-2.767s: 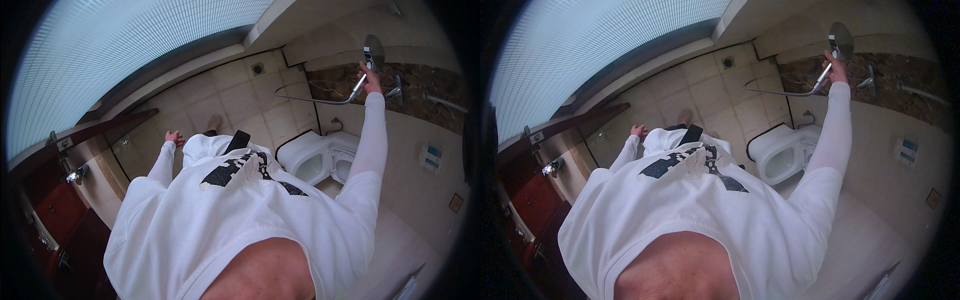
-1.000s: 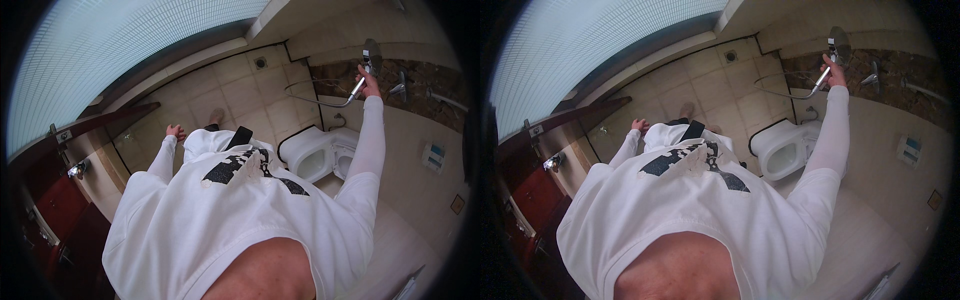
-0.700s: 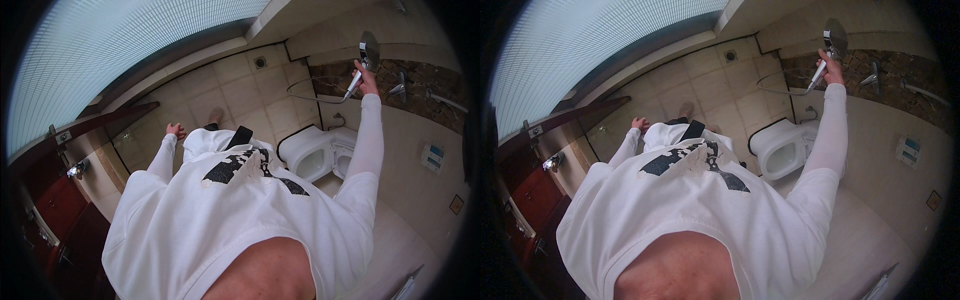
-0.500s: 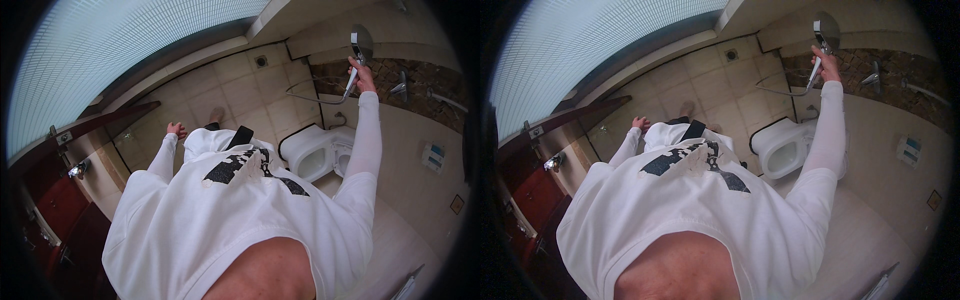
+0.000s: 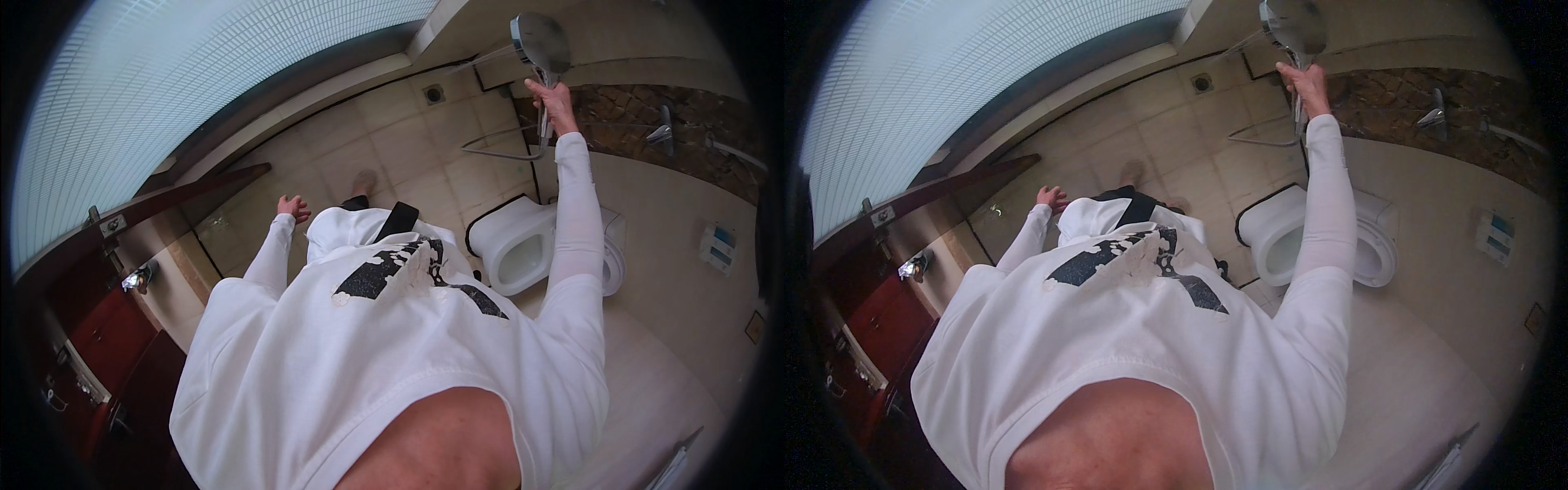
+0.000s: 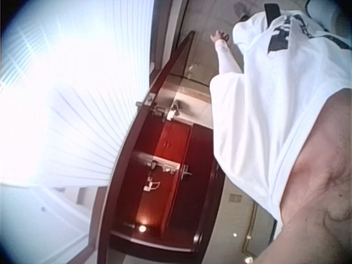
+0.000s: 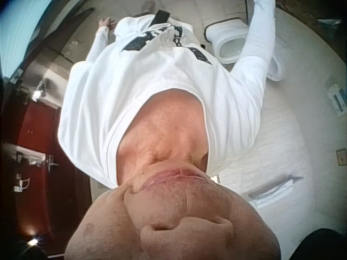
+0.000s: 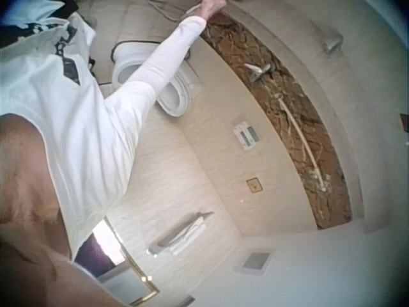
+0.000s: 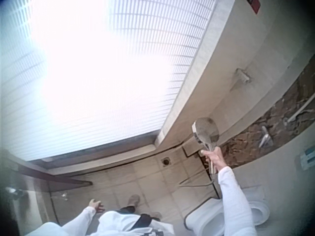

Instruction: The person replaces a trash bag in a bin, then uses a handheld shower head to spray water on the bathroom floor, toilet, and sink area. The person moves between the living area and bathroom during the task.

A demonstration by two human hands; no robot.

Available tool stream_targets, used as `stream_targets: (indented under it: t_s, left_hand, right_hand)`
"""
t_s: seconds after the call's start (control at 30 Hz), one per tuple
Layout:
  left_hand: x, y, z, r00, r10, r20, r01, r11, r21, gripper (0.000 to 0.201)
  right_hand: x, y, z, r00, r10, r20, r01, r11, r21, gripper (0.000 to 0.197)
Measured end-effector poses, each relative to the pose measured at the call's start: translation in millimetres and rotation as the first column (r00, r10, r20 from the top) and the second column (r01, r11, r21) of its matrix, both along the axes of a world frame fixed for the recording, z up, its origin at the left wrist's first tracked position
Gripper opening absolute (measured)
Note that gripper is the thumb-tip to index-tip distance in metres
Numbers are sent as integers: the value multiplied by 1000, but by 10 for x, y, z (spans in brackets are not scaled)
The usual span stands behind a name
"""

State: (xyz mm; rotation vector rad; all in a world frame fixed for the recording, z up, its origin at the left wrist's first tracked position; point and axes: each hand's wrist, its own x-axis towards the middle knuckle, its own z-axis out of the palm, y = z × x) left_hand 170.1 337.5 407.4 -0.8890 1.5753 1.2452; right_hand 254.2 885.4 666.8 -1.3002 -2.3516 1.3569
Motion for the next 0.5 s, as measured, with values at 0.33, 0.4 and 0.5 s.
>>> stream_targets:
  t_s: [0.33, 0.4, 0.5]
  left_hand:
    - [-99, -325, -363, 987, 3, 159, -21, 993, 112, 61]
    - [-61, -337, -277, 993, -7, 121, -3, 997, 80, 62]
    - [-28, -84, 142, 1000, -26, 6, 26, 998, -48, 61]
  right_hand:
    - [245, -513, -406, 999, 33, -8, -33, 994, -108, 28]
    - [463, -503, -582, 998, -22, 51, 25, 998, -66, 27]
    - [737, -713, -573, 986, -147, -83, 134, 981, -143, 27]
